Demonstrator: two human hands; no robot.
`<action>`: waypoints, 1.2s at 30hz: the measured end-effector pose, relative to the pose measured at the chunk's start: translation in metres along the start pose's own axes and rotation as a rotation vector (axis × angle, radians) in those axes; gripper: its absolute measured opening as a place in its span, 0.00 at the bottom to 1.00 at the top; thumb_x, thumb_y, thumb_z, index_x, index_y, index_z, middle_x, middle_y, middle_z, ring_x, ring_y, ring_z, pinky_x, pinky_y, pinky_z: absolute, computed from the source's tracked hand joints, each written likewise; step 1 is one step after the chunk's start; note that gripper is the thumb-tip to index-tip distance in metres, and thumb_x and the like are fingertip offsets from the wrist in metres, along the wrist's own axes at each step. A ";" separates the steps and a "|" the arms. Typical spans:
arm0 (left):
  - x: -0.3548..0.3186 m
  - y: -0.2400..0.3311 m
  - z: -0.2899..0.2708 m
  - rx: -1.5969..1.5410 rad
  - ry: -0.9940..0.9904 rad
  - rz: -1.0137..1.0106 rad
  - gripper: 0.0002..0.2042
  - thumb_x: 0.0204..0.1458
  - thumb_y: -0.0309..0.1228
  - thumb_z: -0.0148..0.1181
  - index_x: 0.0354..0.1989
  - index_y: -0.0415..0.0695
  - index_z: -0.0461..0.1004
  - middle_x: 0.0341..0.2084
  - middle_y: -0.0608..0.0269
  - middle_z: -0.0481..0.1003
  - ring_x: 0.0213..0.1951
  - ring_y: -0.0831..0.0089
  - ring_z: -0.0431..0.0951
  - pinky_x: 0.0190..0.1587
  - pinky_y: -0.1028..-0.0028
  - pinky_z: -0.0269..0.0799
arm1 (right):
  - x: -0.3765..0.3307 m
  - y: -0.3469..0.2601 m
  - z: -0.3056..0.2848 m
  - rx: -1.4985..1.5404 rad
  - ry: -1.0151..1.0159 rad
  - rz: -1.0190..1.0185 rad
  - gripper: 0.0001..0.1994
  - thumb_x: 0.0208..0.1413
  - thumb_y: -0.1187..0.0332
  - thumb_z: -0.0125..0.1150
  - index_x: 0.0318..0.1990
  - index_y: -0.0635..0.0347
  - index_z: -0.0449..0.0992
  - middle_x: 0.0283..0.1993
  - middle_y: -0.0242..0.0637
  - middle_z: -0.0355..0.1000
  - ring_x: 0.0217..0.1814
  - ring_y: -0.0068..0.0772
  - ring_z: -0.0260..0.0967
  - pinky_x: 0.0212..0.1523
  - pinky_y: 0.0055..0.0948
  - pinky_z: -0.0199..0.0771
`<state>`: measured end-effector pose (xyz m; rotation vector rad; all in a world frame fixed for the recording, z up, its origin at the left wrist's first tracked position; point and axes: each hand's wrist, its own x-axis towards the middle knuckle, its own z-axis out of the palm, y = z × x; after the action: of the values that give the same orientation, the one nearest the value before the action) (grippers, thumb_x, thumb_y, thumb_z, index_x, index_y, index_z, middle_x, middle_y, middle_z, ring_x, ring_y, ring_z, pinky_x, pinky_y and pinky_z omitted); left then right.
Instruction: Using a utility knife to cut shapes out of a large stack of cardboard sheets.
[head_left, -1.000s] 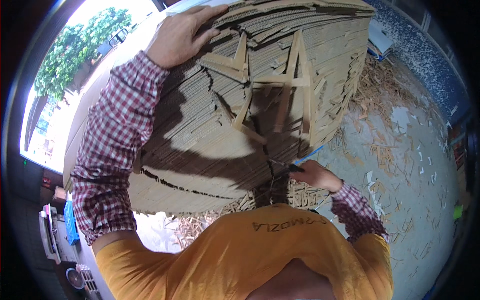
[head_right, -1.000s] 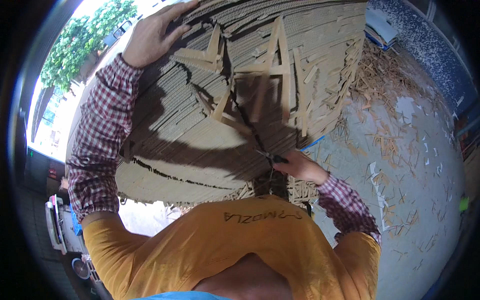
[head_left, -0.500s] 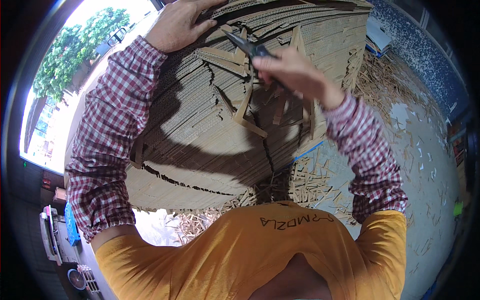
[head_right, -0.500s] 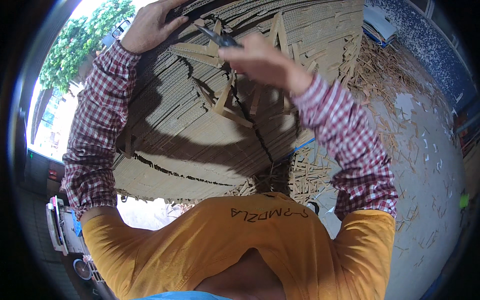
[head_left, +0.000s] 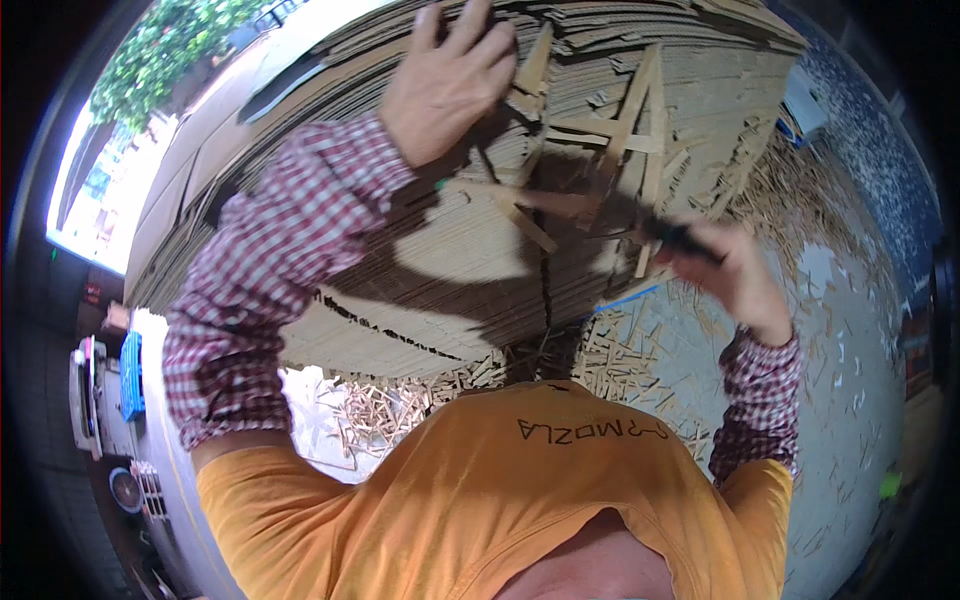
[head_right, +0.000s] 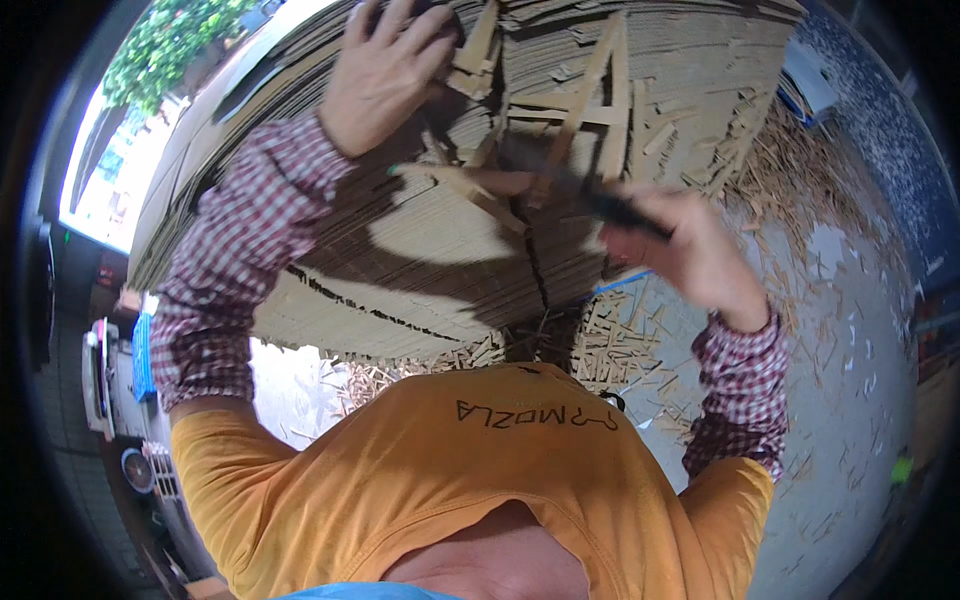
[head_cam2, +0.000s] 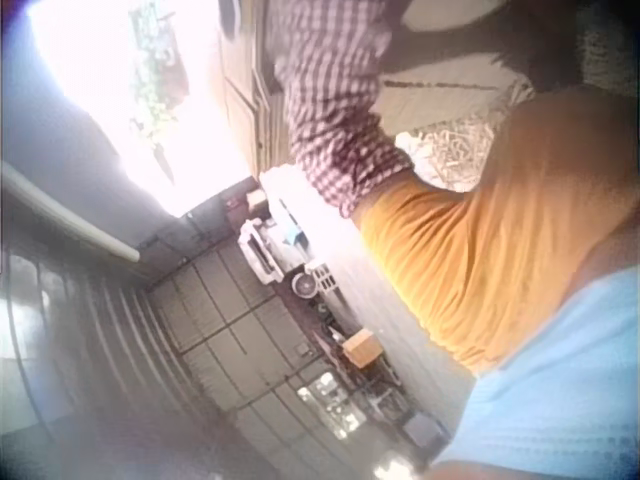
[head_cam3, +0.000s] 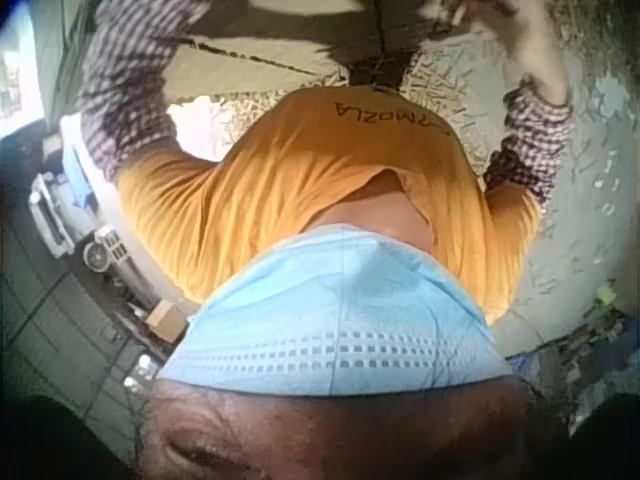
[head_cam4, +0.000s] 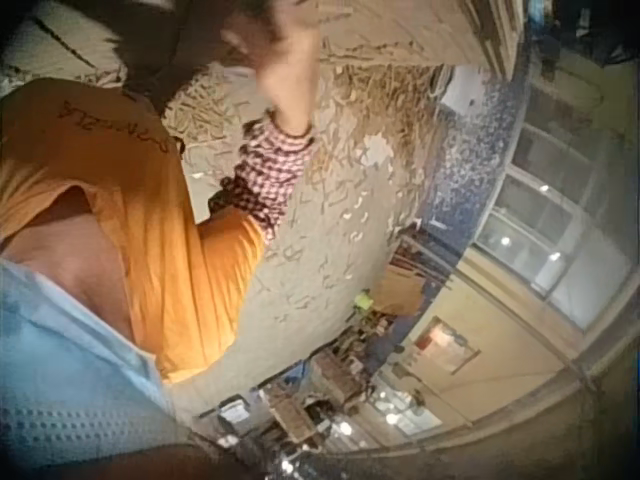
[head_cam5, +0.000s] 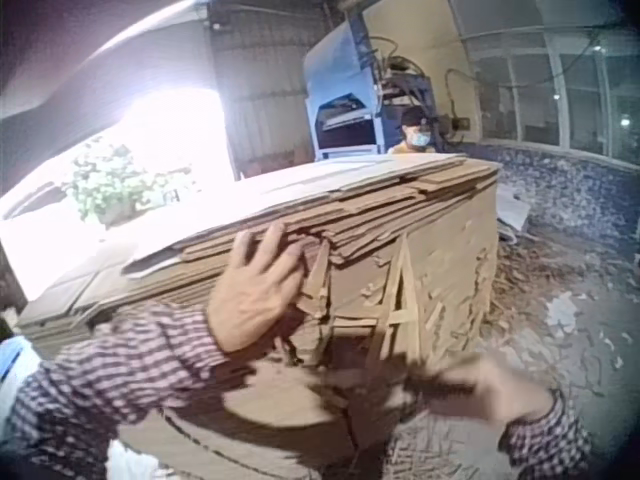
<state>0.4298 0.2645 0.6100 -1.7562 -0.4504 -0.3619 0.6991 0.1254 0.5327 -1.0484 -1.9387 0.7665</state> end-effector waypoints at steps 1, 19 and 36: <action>-0.006 0.002 0.004 -0.053 0.037 -0.024 0.09 0.45 0.30 0.54 0.35 0.43 0.71 0.28 0.62 0.69 0.43 0.69 0.69 0.45 0.71 0.63 | 0.018 -0.010 -0.009 -0.009 0.005 -0.022 0.12 0.54 0.63 0.58 0.35 0.66 0.74 0.25 0.32 0.68 0.25 0.20 0.62 0.24 0.24 0.62; -0.154 0.191 -0.096 -1.258 -0.418 -0.862 0.25 0.49 0.48 0.55 0.49 0.41 0.68 0.45 0.45 0.69 0.50 0.48 0.68 0.55 0.52 0.59 | 0.260 0.004 -0.025 -0.690 0.510 -0.571 0.19 0.55 0.53 0.53 0.38 0.65 0.72 0.32 0.41 0.66 0.30 0.39 0.63 0.32 0.31 0.62; -0.201 0.119 -0.100 -0.992 -0.246 -0.857 0.11 0.42 0.19 0.56 0.37 0.41 0.73 0.27 0.53 0.75 0.28 0.58 0.76 0.34 0.62 0.72 | 0.090 -0.012 0.040 0.109 0.250 -0.113 0.12 0.54 0.62 0.58 0.39 0.60 0.77 0.31 0.26 0.71 0.33 0.15 0.63 0.36 0.18 0.63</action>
<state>0.3110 0.1219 0.4357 -2.4922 -1.3826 -1.1186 0.6287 0.1922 0.5530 -0.9138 -1.7081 0.6380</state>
